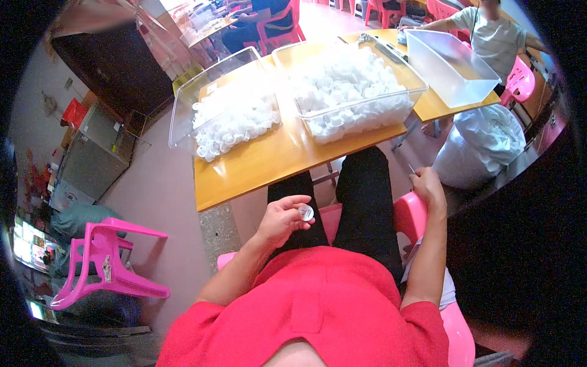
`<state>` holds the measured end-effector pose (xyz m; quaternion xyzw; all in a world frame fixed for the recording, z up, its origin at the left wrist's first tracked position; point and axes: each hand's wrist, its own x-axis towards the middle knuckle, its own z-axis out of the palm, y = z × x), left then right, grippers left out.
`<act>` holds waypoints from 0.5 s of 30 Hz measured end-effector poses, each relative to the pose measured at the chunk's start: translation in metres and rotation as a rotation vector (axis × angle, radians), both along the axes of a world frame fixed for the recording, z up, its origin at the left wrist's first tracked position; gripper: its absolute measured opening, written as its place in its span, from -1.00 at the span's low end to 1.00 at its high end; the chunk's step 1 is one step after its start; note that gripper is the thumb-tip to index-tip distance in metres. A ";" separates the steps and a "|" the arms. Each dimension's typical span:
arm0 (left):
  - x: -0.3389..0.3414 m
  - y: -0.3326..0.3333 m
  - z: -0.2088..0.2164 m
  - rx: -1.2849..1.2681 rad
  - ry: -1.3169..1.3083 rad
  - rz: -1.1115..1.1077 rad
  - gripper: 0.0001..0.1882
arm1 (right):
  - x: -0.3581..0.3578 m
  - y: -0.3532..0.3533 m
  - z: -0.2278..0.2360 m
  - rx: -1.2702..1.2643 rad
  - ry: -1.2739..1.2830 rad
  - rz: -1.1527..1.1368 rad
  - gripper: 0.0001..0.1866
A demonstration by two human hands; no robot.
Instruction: The person picks up a white plastic part from a tray, inserts a metal pin into it, and places the assembled piece into a pink container, repeating the process.
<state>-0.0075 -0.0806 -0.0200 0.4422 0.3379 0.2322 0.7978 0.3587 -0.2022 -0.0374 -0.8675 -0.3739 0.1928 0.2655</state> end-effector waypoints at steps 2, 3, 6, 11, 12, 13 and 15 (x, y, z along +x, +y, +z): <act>-0.002 -0.001 0.001 0.000 0.010 -0.020 -0.68 | -0.008 0.001 0.010 -0.003 0.002 0.015 -0.72; -0.001 0.000 0.002 -0.004 0.007 -0.037 -0.69 | -0.008 0.001 0.013 -0.007 -0.013 0.017 -0.72; 0.001 -0.001 -0.002 -0.006 0.010 -0.066 -0.70 | -0.007 0.000 0.011 -0.014 -0.050 0.015 -0.72; 0.001 -0.007 0.001 0.011 -0.004 -0.094 -0.73 | -0.004 0.000 0.004 -0.005 -0.098 0.016 -0.73; 0.000 -0.007 0.001 0.003 -0.018 -0.108 -0.73 | -0.004 -0.001 0.006 -0.013 -0.124 0.028 -0.73; -0.001 -0.008 0.002 0.008 -0.021 -0.111 -0.73 | -0.005 -0.001 0.007 -0.022 -0.150 0.041 -0.73; -0.001 -0.011 0.005 -0.017 -0.064 -0.112 -0.73 | -0.006 -0.002 0.008 -0.018 -0.150 0.010 -0.73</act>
